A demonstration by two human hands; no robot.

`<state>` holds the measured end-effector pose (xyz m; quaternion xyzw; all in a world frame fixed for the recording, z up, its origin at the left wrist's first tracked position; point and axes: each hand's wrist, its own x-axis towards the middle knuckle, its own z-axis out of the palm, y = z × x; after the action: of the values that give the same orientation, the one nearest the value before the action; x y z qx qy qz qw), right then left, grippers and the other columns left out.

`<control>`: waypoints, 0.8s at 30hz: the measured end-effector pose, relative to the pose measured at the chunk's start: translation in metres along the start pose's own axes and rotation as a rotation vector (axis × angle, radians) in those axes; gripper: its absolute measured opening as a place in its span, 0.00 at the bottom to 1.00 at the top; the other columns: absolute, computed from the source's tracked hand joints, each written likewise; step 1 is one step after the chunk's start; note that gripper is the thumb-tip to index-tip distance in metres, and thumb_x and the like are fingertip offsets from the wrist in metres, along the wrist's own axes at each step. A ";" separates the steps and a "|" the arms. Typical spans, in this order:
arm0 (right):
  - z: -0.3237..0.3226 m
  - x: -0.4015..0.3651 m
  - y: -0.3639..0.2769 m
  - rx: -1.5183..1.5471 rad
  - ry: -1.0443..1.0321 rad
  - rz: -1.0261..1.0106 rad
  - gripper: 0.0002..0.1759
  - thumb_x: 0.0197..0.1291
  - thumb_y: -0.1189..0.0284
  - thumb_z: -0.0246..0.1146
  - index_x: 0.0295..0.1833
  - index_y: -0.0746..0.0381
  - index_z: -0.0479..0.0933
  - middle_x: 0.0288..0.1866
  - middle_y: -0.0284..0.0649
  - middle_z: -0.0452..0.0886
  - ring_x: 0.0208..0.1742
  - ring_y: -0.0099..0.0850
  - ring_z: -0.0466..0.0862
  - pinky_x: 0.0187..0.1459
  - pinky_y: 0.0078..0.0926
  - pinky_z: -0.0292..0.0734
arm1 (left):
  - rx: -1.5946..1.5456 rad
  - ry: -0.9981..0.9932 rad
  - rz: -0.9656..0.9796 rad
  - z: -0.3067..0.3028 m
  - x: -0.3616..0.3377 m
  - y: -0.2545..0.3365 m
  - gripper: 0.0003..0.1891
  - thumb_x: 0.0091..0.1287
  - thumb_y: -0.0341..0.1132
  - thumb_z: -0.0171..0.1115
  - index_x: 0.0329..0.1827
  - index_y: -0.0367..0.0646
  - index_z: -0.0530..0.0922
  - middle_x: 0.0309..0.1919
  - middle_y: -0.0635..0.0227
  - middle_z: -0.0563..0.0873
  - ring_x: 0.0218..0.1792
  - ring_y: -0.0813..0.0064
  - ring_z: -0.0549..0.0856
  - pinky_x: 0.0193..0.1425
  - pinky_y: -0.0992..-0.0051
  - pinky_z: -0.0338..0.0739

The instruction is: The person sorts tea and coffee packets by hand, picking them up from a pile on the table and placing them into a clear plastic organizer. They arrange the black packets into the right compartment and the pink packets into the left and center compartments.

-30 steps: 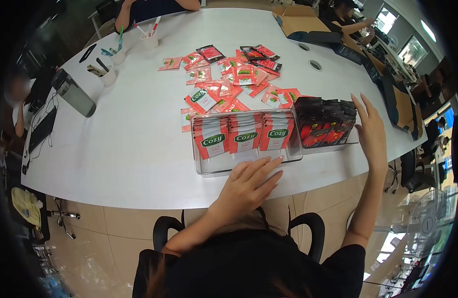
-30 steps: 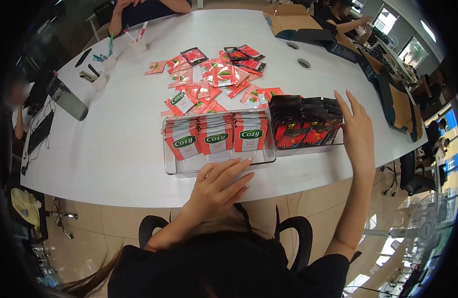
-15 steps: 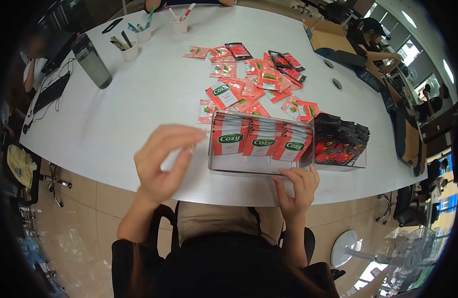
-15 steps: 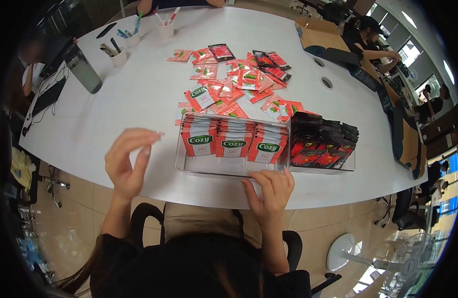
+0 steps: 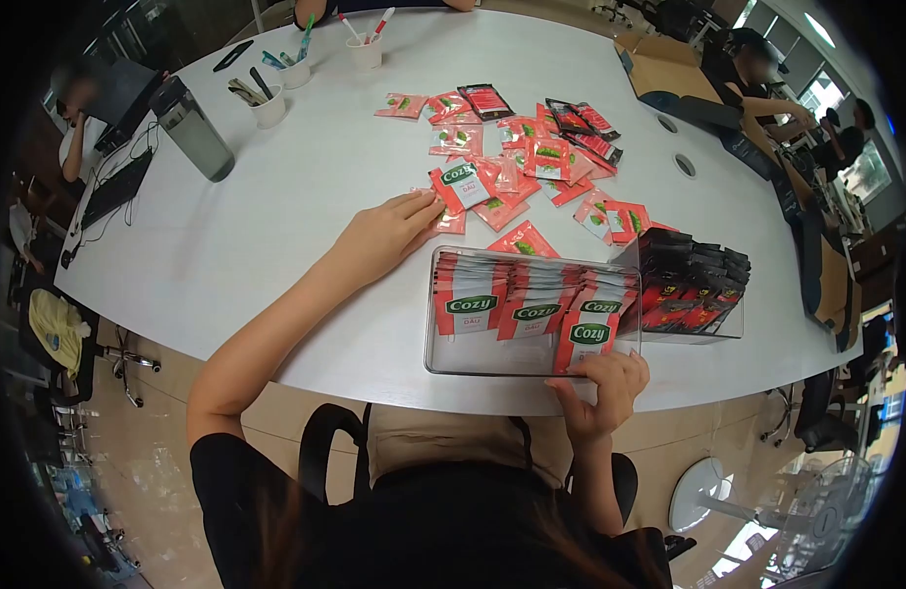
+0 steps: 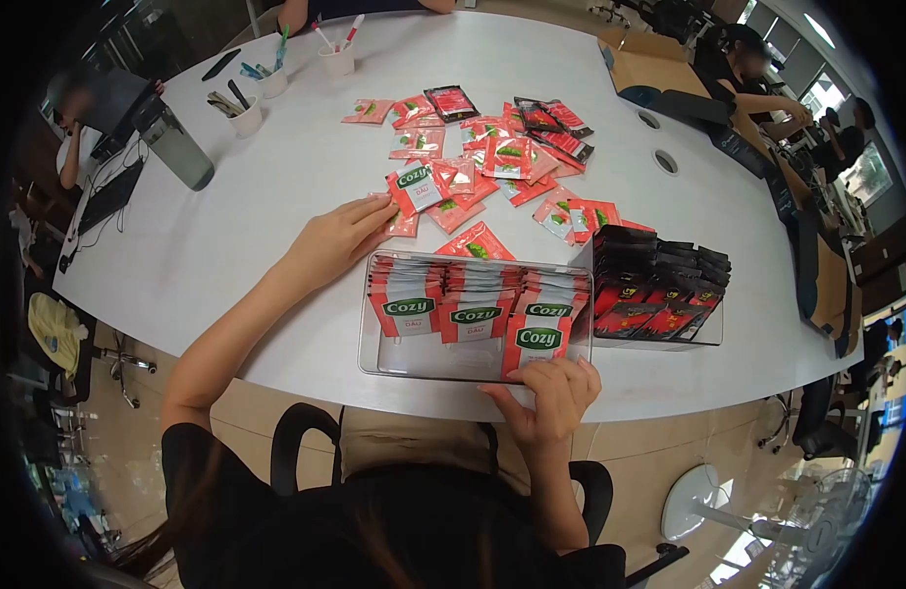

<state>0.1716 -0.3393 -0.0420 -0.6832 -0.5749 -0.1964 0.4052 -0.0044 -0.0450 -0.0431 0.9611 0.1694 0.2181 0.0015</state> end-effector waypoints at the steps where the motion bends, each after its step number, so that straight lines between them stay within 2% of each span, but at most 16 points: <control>1: -0.001 0.001 0.000 -0.006 -0.012 -0.004 0.21 0.43 0.55 0.77 0.36 0.55 0.78 0.33 0.31 0.80 0.44 0.34 0.76 0.59 0.40 0.62 | 0.092 -0.018 0.023 0.002 0.003 -0.003 0.25 0.61 0.30 0.64 0.64 0.45 0.74 0.55 0.62 0.83 0.54 0.65 0.83 0.48 0.70 0.83; 2: -0.001 0.002 0.000 -0.013 -0.022 -0.009 0.20 0.44 0.55 0.77 0.36 0.55 0.78 0.33 0.30 0.80 0.44 0.34 0.76 0.59 0.40 0.61 | 0.183 -0.035 0.047 0.003 0.005 -0.004 0.25 0.60 0.30 0.64 0.64 0.45 0.74 0.54 0.62 0.84 0.52 0.65 0.85 0.45 0.71 0.84; 5: 0.001 0.000 0.001 -0.008 -0.015 -0.006 0.19 0.45 0.56 0.76 0.37 0.55 0.79 0.34 0.30 0.80 0.44 0.33 0.76 0.61 0.40 0.60 | 0.116 -0.225 -0.145 -0.019 0.018 0.008 0.24 0.59 0.29 0.64 0.62 0.46 0.76 0.49 0.65 0.86 0.43 0.66 0.87 0.37 0.72 0.83; 8: 0.000 -0.001 0.001 -0.012 -0.019 -0.007 0.18 0.46 0.57 0.76 0.37 0.54 0.79 0.34 0.29 0.81 0.44 0.32 0.77 0.61 0.40 0.61 | 0.000 0.120 0.121 -0.013 0.015 0.007 0.24 0.60 0.29 0.64 0.62 0.46 0.76 0.46 0.65 0.87 0.40 0.67 0.87 0.35 0.72 0.82; 11: 0.000 -0.001 0.001 -0.015 -0.031 -0.002 0.18 0.46 0.57 0.76 0.37 0.54 0.80 0.34 0.29 0.81 0.44 0.31 0.77 0.61 0.40 0.61 | -0.076 0.113 0.226 -0.009 0.024 0.014 0.24 0.60 0.30 0.64 0.63 0.47 0.76 0.49 0.66 0.86 0.42 0.67 0.87 0.37 0.72 0.83; 14: 0.000 -0.001 0.002 -0.024 -0.014 -0.010 0.17 0.45 0.57 0.76 0.37 0.53 0.81 0.34 0.29 0.81 0.44 0.31 0.77 0.61 0.40 0.61 | -0.072 0.071 0.291 0.003 0.036 0.008 0.23 0.62 0.30 0.62 0.63 0.47 0.75 0.53 0.66 0.84 0.45 0.67 0.87 0.41 0.72 0.83; 17: 0.000 -0.001 0.001 -0.027 -0.016 -0.007 0.17 0.45 0.56 0.76 0.36 0.54 0.81 0.34 0.29 0.81 0.43 0.30 0.77 0.61 0.39 0.62 | -0.134 0.010 0.218 0.022 0.049 -0.002 0.24 0.62 0.37 0.63 0.63 0.46 0.75 0.59 0.64 0.81 0.53 0.63 0.83 0.50 0.68 0.81; 20: 0.002 -0.002 0.003 -0.031 -0.002 -0.014 0.17 0.46 0.56 0.76 0.36 0.54 0.81 0.34 0.28 0.81 0.42 0.30 0.78 0.61 0.39 0.62 | -0.150 -0.094 0.157 0.015 0.064 -0.002 0.29 0.62 0.46 0.64 0.65 0.44 0.74 0.62 0.61 0.78 0.60 0.59 0.78 0.59 0.64 0.76; 24: 0.002 -0.002 0.003 -0.034 0.006 -0.020 0.17 0.46 0.57 0.76 0.36 0.53 0.81 0.33 0.28 0.81 0.43 0.30 0.78 0.61 0.39 0.62 | -0.071 -0.138 0.179 0.020 0.080 -0.010 0.35 0.60 0.54 0.64 0.66 0.41 0.72 0.64 0.57 0.76 0.63 0.58 0.75 0.65 0.62 0.71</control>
<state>0.1733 -0.3390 -0.0453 -0.6835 -0.5771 -0.2121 0.3933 0.0688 -0.0079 -0.0283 0.9845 0.0743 0.1566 0.0279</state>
